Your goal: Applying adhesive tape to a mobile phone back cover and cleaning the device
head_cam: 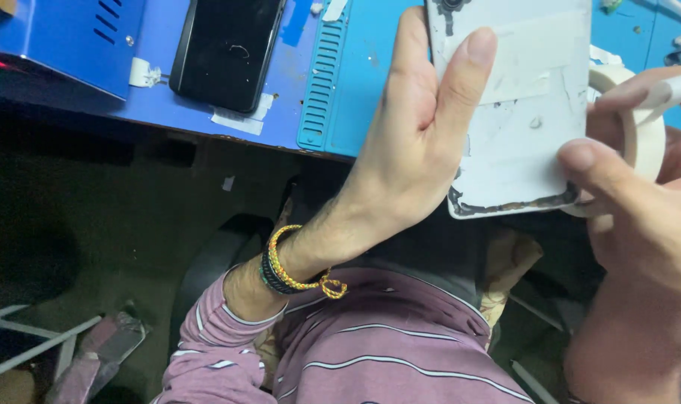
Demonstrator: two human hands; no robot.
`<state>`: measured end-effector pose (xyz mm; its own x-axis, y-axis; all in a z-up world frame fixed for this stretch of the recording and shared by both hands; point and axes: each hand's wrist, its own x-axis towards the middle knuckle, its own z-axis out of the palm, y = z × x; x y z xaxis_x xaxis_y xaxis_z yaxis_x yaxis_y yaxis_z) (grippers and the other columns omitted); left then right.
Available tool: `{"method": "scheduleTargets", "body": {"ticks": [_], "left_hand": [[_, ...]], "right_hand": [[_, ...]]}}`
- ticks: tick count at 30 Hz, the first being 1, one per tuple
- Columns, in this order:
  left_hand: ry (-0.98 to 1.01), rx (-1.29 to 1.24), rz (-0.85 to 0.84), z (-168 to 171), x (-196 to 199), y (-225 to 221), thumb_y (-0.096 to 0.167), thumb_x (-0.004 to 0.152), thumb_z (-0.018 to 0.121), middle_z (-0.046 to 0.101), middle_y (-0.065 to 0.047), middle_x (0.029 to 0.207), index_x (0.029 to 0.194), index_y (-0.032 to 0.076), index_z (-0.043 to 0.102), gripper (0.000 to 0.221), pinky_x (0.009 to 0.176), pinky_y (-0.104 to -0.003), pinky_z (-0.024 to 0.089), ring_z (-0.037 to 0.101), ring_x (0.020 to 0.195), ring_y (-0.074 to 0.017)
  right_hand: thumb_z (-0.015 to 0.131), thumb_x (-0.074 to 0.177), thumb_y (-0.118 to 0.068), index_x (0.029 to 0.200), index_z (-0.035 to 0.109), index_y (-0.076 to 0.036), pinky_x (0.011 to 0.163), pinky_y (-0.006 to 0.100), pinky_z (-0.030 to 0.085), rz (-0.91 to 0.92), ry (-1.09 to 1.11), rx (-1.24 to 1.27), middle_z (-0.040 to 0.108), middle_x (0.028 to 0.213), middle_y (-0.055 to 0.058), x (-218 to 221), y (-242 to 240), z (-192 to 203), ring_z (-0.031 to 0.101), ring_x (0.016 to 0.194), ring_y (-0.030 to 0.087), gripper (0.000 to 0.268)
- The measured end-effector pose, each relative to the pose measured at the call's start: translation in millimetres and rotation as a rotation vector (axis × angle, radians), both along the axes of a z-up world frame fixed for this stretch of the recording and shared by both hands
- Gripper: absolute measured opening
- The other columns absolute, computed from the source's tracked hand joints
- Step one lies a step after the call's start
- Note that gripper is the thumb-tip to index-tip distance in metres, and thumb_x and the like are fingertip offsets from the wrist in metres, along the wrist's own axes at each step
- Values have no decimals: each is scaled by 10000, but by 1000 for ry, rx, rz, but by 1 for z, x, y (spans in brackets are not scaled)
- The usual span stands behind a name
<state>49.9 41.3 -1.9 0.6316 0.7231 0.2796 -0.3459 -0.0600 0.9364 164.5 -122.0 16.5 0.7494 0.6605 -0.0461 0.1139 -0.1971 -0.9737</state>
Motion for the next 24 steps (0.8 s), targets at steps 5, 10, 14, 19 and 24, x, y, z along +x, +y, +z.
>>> {"method": "scheduleTargets", "body": {"ticks": [5,10,14,19,24], "left_hand": [[86,-53,-242,30,-3,2,511,1055,406,662,-33,1056,1184,125,394,407,757,-293,601,637,907,-88],[101,-78,-360,53,10,1,461,1063,429,720,-91,1194,1312,83,406,454,819,-327,651,716,995,-144],[46,-222,-425,45,25,7,420,1084,467,701,-116,1272,1397,73,415,470,853,-336,651,695,1039,-146],[54,-249,-418,29,44,19,431,1063,505,694,-120,1282,1400,63,433,504,914,-349,645,692,1098,-157],[78,-391,-421,35,45,22,337,960,654,667,-168,1399,1467,29,408,642,1011,-393,651,686,1226,-206]], "right_hand": [[757,995,-201,1350,484,-200,739,221,611,-11,-71,-23,732,1273,63,19,-8,11,743,994,133,448],[773,1024,-166,1262,502,-182,499,194,438,4,-22,117,501,861,9,31,11,46,486,681,51,361],[811,962,-115,1177,531,-178,432,205,469,-3,83,131,540,797,3,47,19,51,516,518,49,359],[816,941,-118,1182,537,-195,350,213,339,-55,87,51,644,797,40,52,35,55,569,492,68,376],[839,975,-98,1208,543,-158,501,183,516,-43,-28,12,616,776,30,51,38,51,605,557,66,381]]}}
